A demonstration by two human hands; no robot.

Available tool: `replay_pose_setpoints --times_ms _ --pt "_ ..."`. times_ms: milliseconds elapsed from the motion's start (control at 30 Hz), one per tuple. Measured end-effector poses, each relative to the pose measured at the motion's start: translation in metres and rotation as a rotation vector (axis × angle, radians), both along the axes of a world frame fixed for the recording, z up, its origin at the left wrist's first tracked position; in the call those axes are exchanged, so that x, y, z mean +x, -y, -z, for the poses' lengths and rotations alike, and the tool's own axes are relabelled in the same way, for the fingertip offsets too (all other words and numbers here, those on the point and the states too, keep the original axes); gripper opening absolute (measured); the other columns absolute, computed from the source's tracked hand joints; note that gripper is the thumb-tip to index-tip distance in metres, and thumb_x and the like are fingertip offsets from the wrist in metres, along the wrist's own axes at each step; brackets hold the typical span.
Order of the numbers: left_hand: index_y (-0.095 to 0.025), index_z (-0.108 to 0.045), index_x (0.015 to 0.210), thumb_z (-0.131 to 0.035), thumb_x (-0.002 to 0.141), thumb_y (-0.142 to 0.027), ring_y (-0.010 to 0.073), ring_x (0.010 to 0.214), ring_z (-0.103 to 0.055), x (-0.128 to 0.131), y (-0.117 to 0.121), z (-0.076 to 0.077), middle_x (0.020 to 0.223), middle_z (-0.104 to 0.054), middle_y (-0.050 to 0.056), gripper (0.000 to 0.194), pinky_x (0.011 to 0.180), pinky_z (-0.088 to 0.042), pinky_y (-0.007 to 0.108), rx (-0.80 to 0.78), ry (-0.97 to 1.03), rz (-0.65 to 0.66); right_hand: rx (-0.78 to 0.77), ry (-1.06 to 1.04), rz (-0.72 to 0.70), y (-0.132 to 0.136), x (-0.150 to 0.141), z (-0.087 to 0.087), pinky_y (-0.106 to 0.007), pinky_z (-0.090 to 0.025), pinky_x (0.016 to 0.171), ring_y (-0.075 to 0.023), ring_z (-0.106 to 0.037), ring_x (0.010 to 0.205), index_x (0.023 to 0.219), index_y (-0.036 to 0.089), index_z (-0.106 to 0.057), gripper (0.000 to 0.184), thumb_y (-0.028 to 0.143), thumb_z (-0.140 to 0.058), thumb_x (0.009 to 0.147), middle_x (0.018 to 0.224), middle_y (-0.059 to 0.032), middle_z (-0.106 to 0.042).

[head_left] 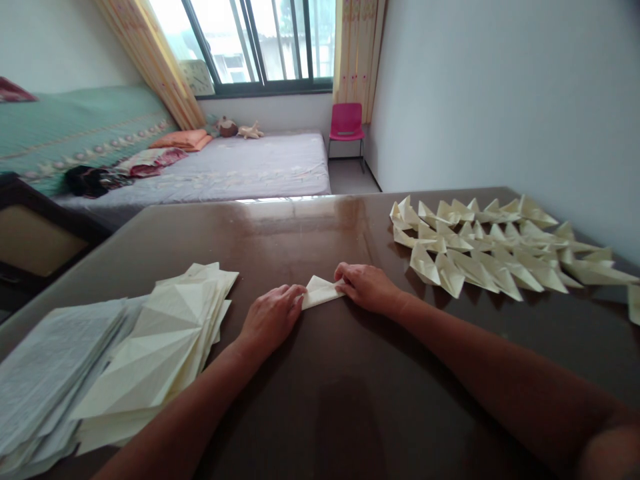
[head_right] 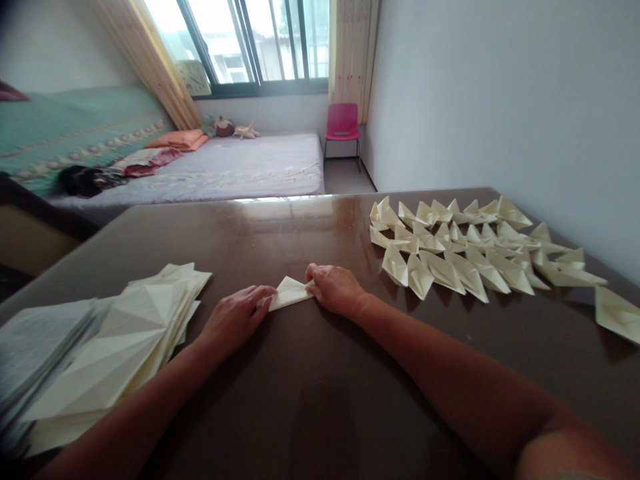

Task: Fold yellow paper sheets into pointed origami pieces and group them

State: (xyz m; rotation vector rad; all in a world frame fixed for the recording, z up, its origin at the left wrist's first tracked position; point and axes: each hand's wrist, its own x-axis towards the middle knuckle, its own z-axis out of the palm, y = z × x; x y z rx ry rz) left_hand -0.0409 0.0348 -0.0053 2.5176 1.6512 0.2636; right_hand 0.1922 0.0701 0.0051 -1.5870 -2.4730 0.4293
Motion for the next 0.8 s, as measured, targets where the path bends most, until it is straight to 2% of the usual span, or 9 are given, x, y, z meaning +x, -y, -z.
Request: replay_pose_setpoints --times_ms 167,267,367,433,533,600,700,800 --pt "-0.029 -0.054 0.124 -0.039 0.096 -0.031 0.0206 0.095 -0.056 0.005 0.006 -0.001 0.100 -0.061 0.004 0.032 0.073 -0.046 0.029 0.148 -0.170 -0.002 0.006 0.032 -0.017 0.002 -0.002 -0.001 -0.025 -0.035 0.066 -0.0184 -0.063 0.091 0.103 0.025 -0.057 0.019 0.035 -0.047 0.090 0.102 -0.0027 -0.069" --pt "-0.031 -0.049 0.131 -0.044 0.094 -0.024 0.0218 0.108 -0.049 0.007 0.009 -0.003 0.113 -0.058 0.005 0.038 0.083 -0.045 0.032 0.247 -0.207 0.153 0.006 0.036 -0.031 0.002 -0.002 -0.002 -0.025 -0.036 0.068 -0.0179 -0.061 0.094 0.104 0.025 -0.057 0.018 0.032 -0.046 0.090 0.104 -0.0019 -0.068" --pt "-0.032 -0.047 0.132 -0.047 0.093 -0.022 0.0208 0.105 -0.049 0.009 0.010 -0.005 0.110 -0.059 0.003 0.040 0.082 -0.045 0.032 0.195 -0.248 0.305 0.011 0.056 -0.041 0.004 -0.002 -0.007 -0.025 -0.038 0.069 -0.0175 -0.060 0.095 0.105 0.025 -0.057 0.019 0.030 -0.045 0.092 0.105 -0.0021 -0.066" --pt "-0.031 -0.046 0.134 -0.048 0.093 -0.024 0.0202 0.101 -0.050 0.010 0.010 -0.005 0.108 -0.059 0.002 0.041 0.078 -0.045 0.032 0.156 -0.269 0.323 0.074 0.093 -0.060 0.009 -0.005 -0.012 -0.027 -0.039 0.074 -0.0188 -0.058 0.101 0.105 0.025 -0.060 0.020 0.031 -0.045 0.093 0.110 -0.0041 -0.063" --pt "-0.031 -0.045 0.135 -0.050 0.092 -0.025 0.0200 0.101 -0.050 0.012 0.010 -0.007 0.109 -0.059 0.002 0.043 0.078 -0.045 0.033 0.151 -0.275 0.308 0.194 0.182 -0.172 0.025 -0.013 -0.018 -0.032 -0.041 0.082 -0.0231 -0.054 0.108 0.107 0.024 -0.062 0.022 0.028 -0.045 0.094 0.114 -0.0095 -0.060" --pt "-0.031 -0.045 0.135 -0.051 0.092 -0.024 0.0197 0.101 -0.051 0.013 0.011 -0.008 0.108 -0.060 0.002 0.044 0.078 -0.045 0.033 0.153 -0.274 0.302 0.178 0.243 -0.263 0.037 -0.020 -0.018 -0.034 -0.043 0.080 -0.0234 -0.057 0.102 0.113 0.019 -0.060 0.026 0.022 -0.043 0.093 0.112 -0.0137 -0.062" --pt "-0.030 -0.049 0.131 -0.051 0.091 -0.022 0.0199 0.102 -0.051 0.013 0.012 -0.010 0.108 -0.061 0.003 0.041 0.077 -0.045 0.032 0.160 -0.274 0.298 0.130 0.325 -0.251 0.048 -0.026 -0.015 -0.033 -0.048 0.071 -0.0234 -0.063 0.092 0.123 0.009 -0.055 0.035 0.012 -0.038 0.092 0.111 -0.0195 -0.064" --pt "-0.028 -0.055 0.125 -0.050 0.091 -0.020 0.0203 0.102 -0.052 0.012 0.014 -0.011 0.108 -0.061 0.004 0.035 0.075 -0.045 0.032 0.177 -0.276 0.293 0.081 0.386 -0.221 0.051 -0.025 -0.014 -0.032 -0.048 0.061 -0.0227 -0.067 0.078 0.125 0.005 -0.054 0.039 0.006 -0.037 0.090 0.099 -0.0208 -0.068"
